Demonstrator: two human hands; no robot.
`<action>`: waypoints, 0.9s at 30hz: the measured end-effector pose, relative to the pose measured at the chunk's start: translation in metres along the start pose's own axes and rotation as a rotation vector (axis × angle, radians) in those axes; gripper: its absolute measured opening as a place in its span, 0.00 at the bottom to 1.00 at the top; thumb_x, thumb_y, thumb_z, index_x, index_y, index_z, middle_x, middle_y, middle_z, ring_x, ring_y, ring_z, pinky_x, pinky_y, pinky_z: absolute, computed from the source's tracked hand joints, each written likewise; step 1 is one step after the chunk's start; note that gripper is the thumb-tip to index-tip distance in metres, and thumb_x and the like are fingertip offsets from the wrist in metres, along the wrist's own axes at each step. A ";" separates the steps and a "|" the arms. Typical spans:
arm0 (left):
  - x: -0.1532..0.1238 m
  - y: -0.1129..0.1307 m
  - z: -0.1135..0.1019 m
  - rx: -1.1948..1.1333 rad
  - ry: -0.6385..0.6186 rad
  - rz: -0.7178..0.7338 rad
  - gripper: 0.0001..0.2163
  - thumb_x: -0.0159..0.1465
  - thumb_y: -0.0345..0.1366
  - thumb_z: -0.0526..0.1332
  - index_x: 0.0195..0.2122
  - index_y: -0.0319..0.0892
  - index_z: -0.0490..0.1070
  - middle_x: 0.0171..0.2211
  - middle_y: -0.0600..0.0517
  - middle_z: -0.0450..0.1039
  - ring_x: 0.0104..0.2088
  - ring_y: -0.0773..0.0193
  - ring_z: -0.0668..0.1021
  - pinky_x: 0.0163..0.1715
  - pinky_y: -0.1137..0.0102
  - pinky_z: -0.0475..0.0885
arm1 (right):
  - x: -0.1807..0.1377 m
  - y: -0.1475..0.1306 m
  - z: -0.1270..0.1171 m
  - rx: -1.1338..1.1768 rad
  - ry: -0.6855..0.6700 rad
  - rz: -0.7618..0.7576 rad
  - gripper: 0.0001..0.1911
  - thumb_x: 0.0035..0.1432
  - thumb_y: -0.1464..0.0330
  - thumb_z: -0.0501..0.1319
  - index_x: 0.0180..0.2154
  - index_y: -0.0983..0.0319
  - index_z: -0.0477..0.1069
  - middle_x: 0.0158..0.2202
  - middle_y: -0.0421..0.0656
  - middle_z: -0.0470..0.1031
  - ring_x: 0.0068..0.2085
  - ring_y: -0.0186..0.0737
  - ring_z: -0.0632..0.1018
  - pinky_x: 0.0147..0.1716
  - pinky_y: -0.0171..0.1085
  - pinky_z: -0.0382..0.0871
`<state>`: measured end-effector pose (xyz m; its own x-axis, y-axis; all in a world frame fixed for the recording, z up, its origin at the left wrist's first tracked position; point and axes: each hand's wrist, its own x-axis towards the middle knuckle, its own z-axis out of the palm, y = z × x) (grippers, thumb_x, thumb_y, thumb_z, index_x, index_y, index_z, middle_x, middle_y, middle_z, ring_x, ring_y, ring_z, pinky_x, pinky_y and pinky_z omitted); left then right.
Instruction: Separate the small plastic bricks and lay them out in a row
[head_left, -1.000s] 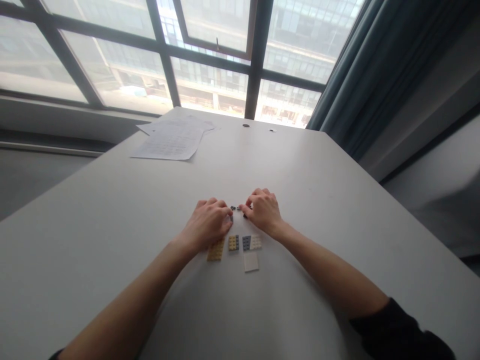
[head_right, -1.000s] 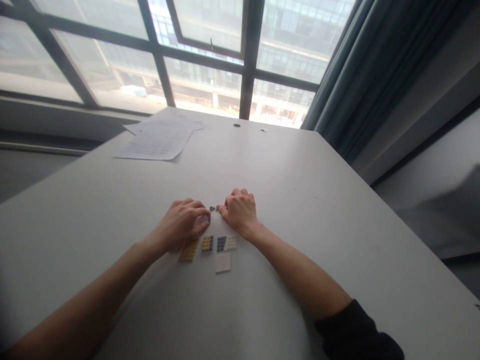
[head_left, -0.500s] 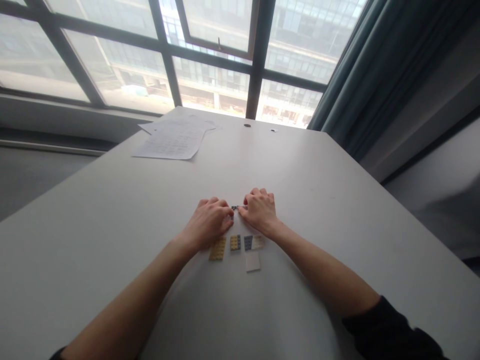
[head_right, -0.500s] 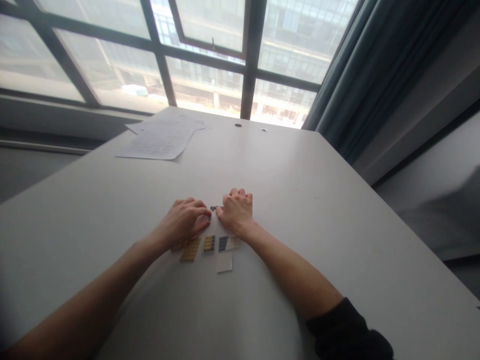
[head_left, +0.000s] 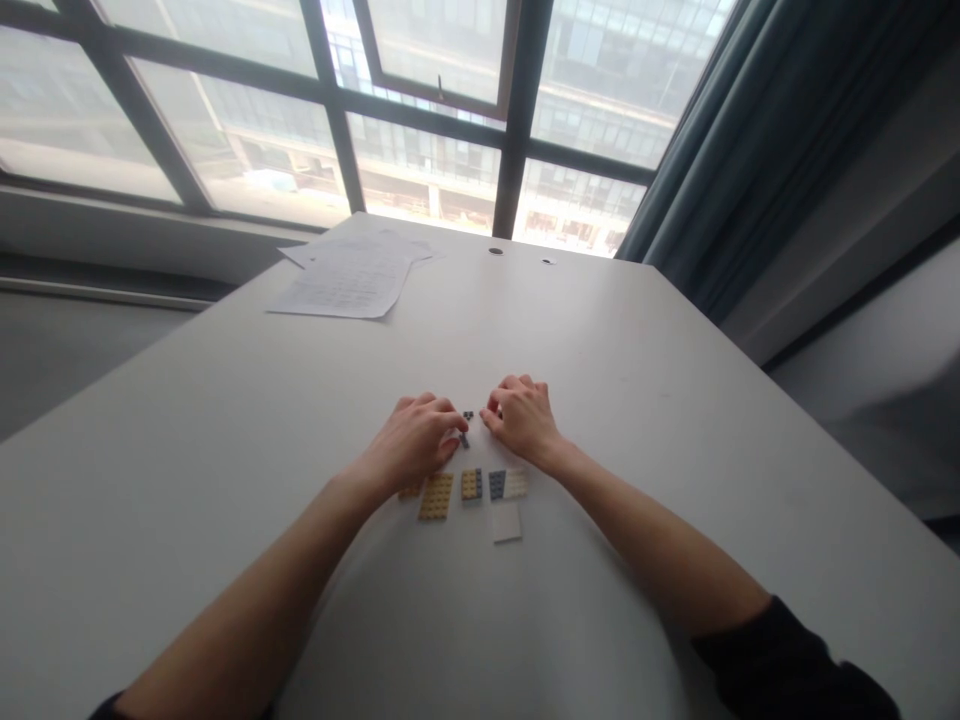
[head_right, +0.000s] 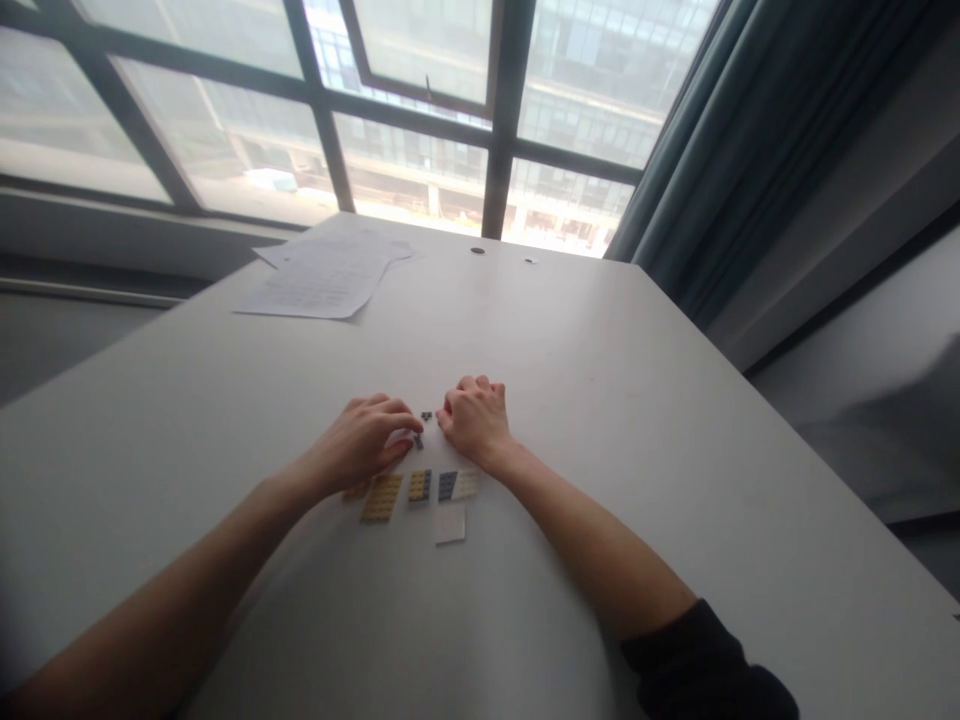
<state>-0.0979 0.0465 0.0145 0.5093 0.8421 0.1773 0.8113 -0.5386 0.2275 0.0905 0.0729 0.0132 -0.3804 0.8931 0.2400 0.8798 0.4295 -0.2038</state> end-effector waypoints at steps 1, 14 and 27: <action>0.000 0.001 0.000 -0.001 0.006 0.002 0.10 0.59 0.34 0.56 0.37 0.49 0.76 0.39 0.51 0.76 0.41 0.56 0.73 0.45 0.60 0.63 | 0.001 0.003 -0.001 0.025 0.000 0.003 0.09 0.59 0.65 0.58 0.35 0.60 0.75 0.42 0.46 0.73 0.47 0.46 0.68 0.46 0.45 0.57; 0.000 0.019 -0.008 0.128 -0.015 -0.030 0.09 0.59 0.40 0.59 0.32 0.44 0.77 0.36 0.47 0.76 0.40 0.53 0.73 0.45 0.57 0.62 | 0.005 0.000 0.000 0.030 -0.080 -0.048 0.08 0.56 0.65 0.61 0.36 0.60 0.78 0.45 0.46 0.73 0.49 0.47 0.68 0.48 0.47 0.57; 0.006 0.004 -0.016 -0.952 -0.067 -0.338 0.21 0.59 0.51 0.58 0.43 0.39 0.75 0.38 0.48 0.79 0.36 0.58 0.78 0.38 0.66 0.71 | -0.010 0.029 -0.020 1.276 -0.224 0.194 0.17 0.57 0.58 0.59 0.40 0.63 0.76 0.45 0.46 0.77 0.43 0.39 0.74 0.41 0.38 0.64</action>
<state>-0.0963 0.0487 0.0322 0.3337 0.9388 -0.0852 0.3644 -0.0451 0.9302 0.1252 0.0738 0.0241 -0.4266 0.9039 -0.0319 0.0844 0.0047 -0.9964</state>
